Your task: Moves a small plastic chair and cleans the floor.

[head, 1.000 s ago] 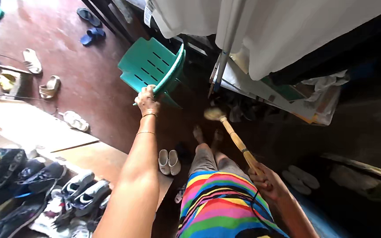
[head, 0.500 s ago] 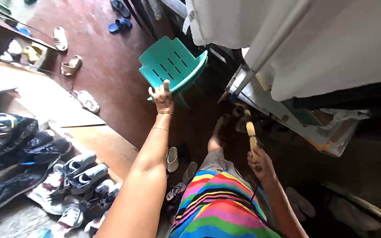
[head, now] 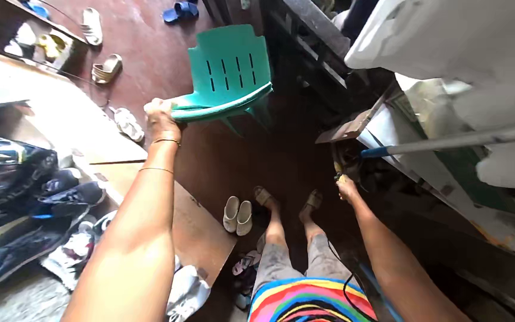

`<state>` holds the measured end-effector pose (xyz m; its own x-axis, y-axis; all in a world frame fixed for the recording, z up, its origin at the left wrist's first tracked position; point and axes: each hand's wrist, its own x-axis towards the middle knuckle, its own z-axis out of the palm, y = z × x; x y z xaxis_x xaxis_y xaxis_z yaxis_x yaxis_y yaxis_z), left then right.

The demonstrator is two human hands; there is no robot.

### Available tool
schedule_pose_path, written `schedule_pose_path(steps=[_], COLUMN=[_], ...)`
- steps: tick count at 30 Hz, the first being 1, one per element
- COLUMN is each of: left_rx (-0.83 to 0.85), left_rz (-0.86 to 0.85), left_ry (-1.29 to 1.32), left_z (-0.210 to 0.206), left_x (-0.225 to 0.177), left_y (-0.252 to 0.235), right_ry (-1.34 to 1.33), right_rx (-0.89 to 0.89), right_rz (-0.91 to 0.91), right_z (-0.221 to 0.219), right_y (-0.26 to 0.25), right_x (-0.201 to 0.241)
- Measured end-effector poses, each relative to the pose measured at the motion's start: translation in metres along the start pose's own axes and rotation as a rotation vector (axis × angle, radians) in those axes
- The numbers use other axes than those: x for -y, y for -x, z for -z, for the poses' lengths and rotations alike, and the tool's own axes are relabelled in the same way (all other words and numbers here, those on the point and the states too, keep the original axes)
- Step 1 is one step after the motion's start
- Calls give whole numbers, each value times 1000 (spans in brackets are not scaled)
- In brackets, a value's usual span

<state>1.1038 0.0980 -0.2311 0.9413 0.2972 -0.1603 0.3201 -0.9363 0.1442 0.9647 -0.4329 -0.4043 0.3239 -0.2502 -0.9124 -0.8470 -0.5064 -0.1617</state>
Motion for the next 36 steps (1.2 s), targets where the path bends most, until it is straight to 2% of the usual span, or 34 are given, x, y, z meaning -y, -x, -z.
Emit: schedule_pose_path(steps=[2,4,6,9,12,14,16,18,23,25,27,31,34,36], left_rx=[0,12,18,10,-6,-24,-47,-50,-80,-99,-108,-97,-92,-111], left_rz=[-13,-18,-24,-60,-107,-118,-127,-128,-158,-171,-175,-163,-150,-125], left_ry=[-24,-36,-48,-47,-46,-22,-17,-9,0,9,13,41,89,91], left_z=[5,12,16,22,25,26,25,25,19,17,19,23,29,28], left_x=[25,48,69,95,111,109,104,101,108,115,125,158,184,200], left_y=[-21,-36,-50,-64,-68,-67,-66,-64,-68,-69,-72,-71,-67,-76], right_ry=[74,72,31,-14,66,120,145,141,-26,-18,58,212,243,200], right_rx=[38,99,193,201,43,-107,-205,-227,-63,28,56,-94,-249,-304], right_rz=[-17,-29,-16,92,207,261,304,304,199,229,323,469,409,297], right_z=[-47,-101,-135,-138,-112,-98,-88,-83,-104,-118,-121,-107,-106,-112], right_y=[1,21,49,101,169,194,189,154,21,-2,8,63,95,89], right_x=[11,14,3,-24,-45,-52,-39,0,151,185,190,135,111,114])
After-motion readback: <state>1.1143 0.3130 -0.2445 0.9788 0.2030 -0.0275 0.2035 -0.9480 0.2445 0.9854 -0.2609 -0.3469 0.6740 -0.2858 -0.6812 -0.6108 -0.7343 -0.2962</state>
